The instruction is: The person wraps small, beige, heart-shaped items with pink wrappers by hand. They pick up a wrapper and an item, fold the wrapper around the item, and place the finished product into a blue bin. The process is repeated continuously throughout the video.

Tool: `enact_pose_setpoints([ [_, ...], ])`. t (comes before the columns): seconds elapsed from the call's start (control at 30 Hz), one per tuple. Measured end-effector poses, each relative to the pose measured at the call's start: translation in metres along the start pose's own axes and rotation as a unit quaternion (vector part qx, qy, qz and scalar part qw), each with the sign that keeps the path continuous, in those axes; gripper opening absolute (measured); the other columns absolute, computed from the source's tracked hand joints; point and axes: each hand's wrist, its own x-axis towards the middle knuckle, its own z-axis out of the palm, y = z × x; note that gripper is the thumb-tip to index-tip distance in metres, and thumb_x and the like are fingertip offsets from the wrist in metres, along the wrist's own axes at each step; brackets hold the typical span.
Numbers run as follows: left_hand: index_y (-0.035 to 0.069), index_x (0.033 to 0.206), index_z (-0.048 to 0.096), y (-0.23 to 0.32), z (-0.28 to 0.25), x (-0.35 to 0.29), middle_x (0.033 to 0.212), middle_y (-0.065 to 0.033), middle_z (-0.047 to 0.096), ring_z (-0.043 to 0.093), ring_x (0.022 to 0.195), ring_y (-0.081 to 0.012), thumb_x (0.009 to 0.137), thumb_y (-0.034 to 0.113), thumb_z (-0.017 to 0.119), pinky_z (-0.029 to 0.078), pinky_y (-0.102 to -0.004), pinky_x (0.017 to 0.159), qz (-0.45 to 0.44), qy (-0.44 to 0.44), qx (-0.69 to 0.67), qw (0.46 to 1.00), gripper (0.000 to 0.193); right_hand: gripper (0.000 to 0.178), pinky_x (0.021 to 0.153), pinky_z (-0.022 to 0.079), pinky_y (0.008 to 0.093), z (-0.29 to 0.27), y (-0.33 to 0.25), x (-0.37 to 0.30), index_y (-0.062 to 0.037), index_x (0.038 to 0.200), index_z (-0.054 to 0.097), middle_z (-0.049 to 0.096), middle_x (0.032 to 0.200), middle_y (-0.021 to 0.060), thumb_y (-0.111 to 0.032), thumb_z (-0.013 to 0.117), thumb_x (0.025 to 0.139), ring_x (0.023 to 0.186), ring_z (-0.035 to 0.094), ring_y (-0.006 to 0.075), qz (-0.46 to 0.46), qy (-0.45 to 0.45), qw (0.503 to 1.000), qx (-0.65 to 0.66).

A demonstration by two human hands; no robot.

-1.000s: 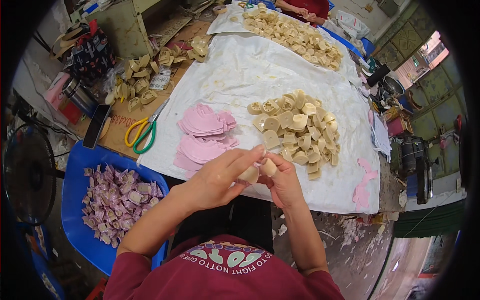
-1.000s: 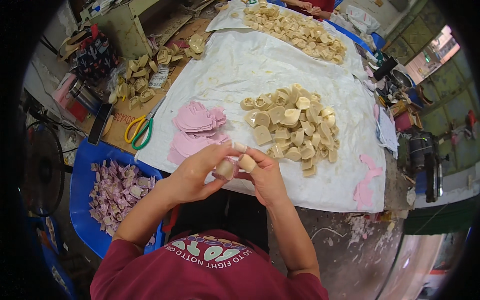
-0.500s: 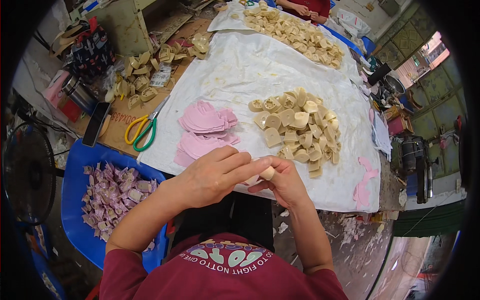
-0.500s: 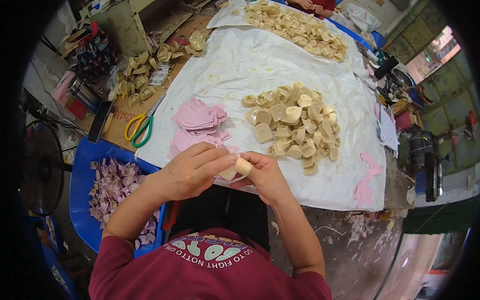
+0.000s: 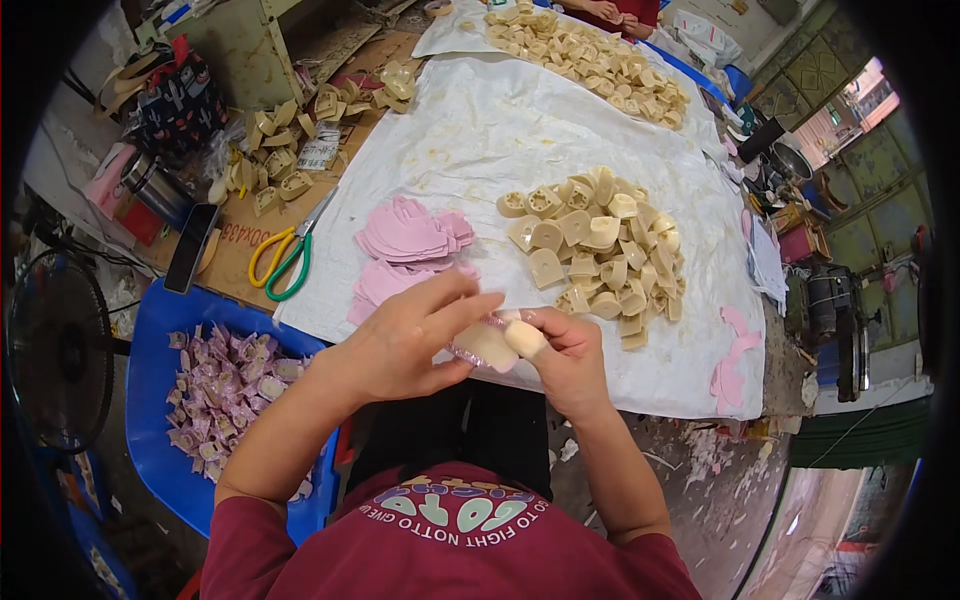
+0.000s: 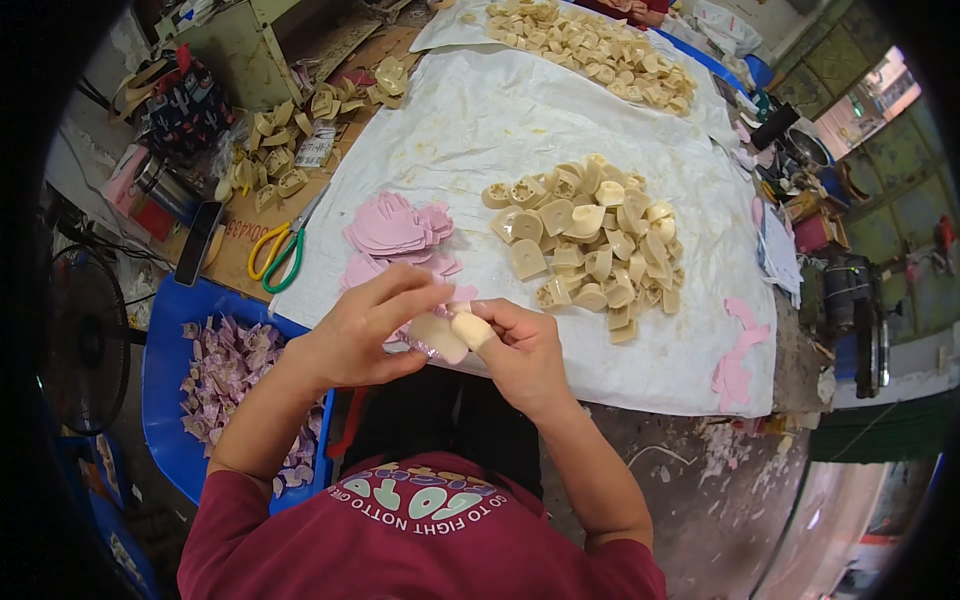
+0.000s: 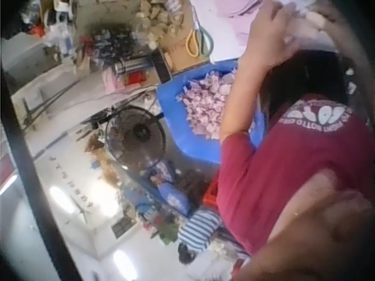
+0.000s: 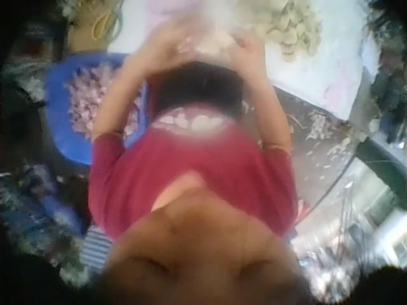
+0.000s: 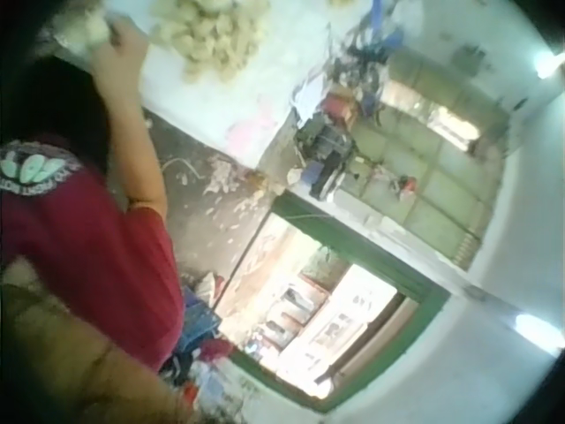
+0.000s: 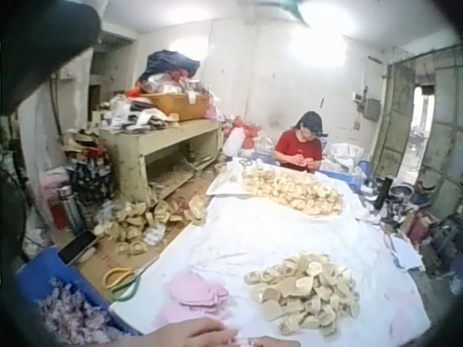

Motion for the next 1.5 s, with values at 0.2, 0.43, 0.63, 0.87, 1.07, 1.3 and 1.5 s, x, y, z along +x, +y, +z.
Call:
enact_pose_setpoints([
  [0.2,0.001,0.110,0.060,0.014,0.008,0.003,0.078,-0.0091,0.059,0.063,0.070,-0.0250,0.058,0.006,0.078,0.051,-0.0341,0.062,-0.015,-0.005,0.066,0.998,0.056,0.019,0.071,0.046,0.0225,0.002,-0.012,-0.003,0.0021,0.104,0.067,0.068,0.089,0.0021,-0.012,0.060,0.093,0.081,0.057,0.0046,-0.005,0.031,0.991,-0.127],
  [0.43,0.002,0.101,0.058,0.014,0.037,-0.007,0.080,-0.0117,0.063,0.064,0.066,-0.0288,0.062,0.013,0.078,0.050,-0.0371,0.056,-0.119,0.084,-0.021,0.989,0.045,0.020,0.071,0.046,0.0220,-0.011,-0.007,0.003,0.0018,0.103,0.067,0.067,0.086,0.0015,-0.014,0.058,0.094,0.080,0.057,0.0051,0.026,-0.010,0.999,0.039],
  [0.63,0.002,0.097,0.056,0.022,0.052,-0.002,0.071,-0.0106,0.062,0.064,0.058,-0.0257,0.063,0.013,0.078,0.049,-0.0351,0.051,-0.194,0.133,-0.001,0.972,0.042,0.022,0.073,0.048,0.0237,0.002,-0.010,0.009,0.0025,0.103,0.067,0.067,0.087,0.0023,-0.015,0.055,0.096,0.080,0.058,0.0073,0.036,0.044,0.998,-0.011],
  [0.87,0.002,0.095,0.053,0.025,0.070,-0.002,0.060,-0.0096,0.059,0.062,0.050,-0.0244,0.066,0.015,0.077,0.047,-0.0341,0.045,-0.239,0.206,-0.007,0.949,0.040,0.027,0.074,0.048,0.0244,0.007,0.016,0.011,0.0015,0.110,0.065,0.067,0.090,0.0040,-0.020,0.052,0.099,0.081,0.059,0.0086,0.000,0.076,0.997,-0.012],
  [1.07,0.003,0.093,0.052,0.019,0.074,-0.003,0.060,-0.0095,0.059,0.062,0.050,-0.0255,0.068,0.018,0.077,0.047,-0.0353,0.045,-0.276,0.221,-0.019,0.935,0.038,0.025,0.083,0.045,0.0254,0.019,0.015,0.008,0.0012,0.116,0.058,0.063,0.101,0.0042,-0.011,0.046,0.098,0.092,0.056,0.0090,0.056,0.072,0.994,0.057],
  [1.3,0.002,0.095,0.052,0.018,0.073,-0.005,0.072,-0.0143,0.062,0.065,0.061,-0.0290,0.071,0.017,0.076,0.049,-0.0369,0.052,-0.299,0.157,0.008,0.941,0.037,0.029,0.084,0.046,0.0286,0.024,0.024,0.007,0.0023,0.120,0.054,0.061,0.106,0.0104,-0.006,0.046,0.093,0.094,0.057,0.0157,0.014,0.078,0.997,-0.026],
  [1.5,-0.005,0.110,0.055,0.018,0.066,-0.006,0.103,-0.0188,0.060,0.062,0.092,-0.0292,0.078,0.009,0.071,0.050,-0.0359,0.076,-0.207,0.183,0.065,0.959,0.039,0.040,0.092,0.045,0.0357,0.017,0.019,0.009,0.0014,0.129,0.049,0.058,0.117,0.0174,-0.009,0.054,0.091,0.105,0.057,0.0286,-0.018,0.037,0.984,-0.172],
])
